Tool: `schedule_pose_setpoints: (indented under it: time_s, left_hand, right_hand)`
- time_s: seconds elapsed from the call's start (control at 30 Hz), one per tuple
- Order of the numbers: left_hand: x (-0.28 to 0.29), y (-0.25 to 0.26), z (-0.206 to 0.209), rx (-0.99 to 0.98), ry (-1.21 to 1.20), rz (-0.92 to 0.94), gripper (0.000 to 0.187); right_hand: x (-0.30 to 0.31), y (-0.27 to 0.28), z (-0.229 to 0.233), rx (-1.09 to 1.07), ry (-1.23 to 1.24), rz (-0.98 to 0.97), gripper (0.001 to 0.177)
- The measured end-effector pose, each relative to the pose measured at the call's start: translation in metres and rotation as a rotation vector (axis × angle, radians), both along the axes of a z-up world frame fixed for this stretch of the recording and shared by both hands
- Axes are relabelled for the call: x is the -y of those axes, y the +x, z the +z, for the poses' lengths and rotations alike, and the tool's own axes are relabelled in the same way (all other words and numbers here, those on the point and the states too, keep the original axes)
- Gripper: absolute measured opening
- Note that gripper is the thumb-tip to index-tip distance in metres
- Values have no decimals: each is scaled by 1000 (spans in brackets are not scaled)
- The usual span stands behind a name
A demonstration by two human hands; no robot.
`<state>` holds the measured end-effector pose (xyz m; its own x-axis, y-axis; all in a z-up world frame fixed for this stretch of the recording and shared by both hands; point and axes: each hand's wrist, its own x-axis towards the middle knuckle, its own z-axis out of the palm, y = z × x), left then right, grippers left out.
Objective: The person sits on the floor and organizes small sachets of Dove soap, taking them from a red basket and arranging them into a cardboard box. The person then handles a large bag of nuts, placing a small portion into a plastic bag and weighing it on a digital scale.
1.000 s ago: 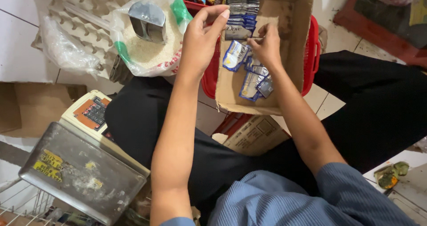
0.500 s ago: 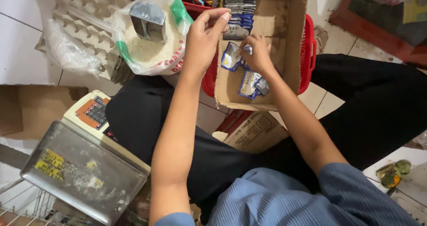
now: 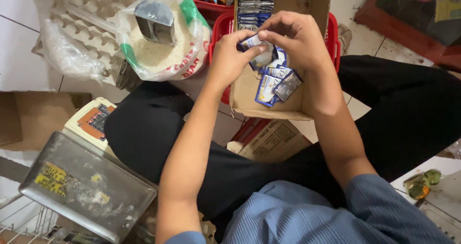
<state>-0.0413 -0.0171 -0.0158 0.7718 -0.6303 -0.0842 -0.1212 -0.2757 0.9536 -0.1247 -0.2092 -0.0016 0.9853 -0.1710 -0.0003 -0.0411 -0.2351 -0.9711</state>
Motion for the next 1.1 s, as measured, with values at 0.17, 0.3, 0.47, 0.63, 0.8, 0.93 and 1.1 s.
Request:
schedule_pose_setpoints:
  time_s: [0.17,0.3,0.47,0.63,0.8,0.93,1.1]
  left_hand:
    - [-9,9,11,-94,-79,111,24]
    - [-9,13,14,-136,-284,166,19]
    - [-10,15,22,-153,-351,242,17]
    - [-6,14,27,-180,-398,255,18]
    - [-7,13,32,-175,-409,244,18]
    - [-5,13,30,-183,-413,250,18]
    - [-2,14,26,-173,-410,261,18]
  right_hand:
    - [27,7,-65,-136,-201,-144,17]
    - [39,-12,-126,-95,-671,-95,31]
    - [50,-17,-185,-41,-608,-3,38]
    - [55,-11,-164,-266,-629,67,27]
    - [25,0,-129,-112,-488,-109,18]
    - [-8,12,-147,-106,-373,-283,17]
    - [-24,15,-185,37,-513,-423,41]
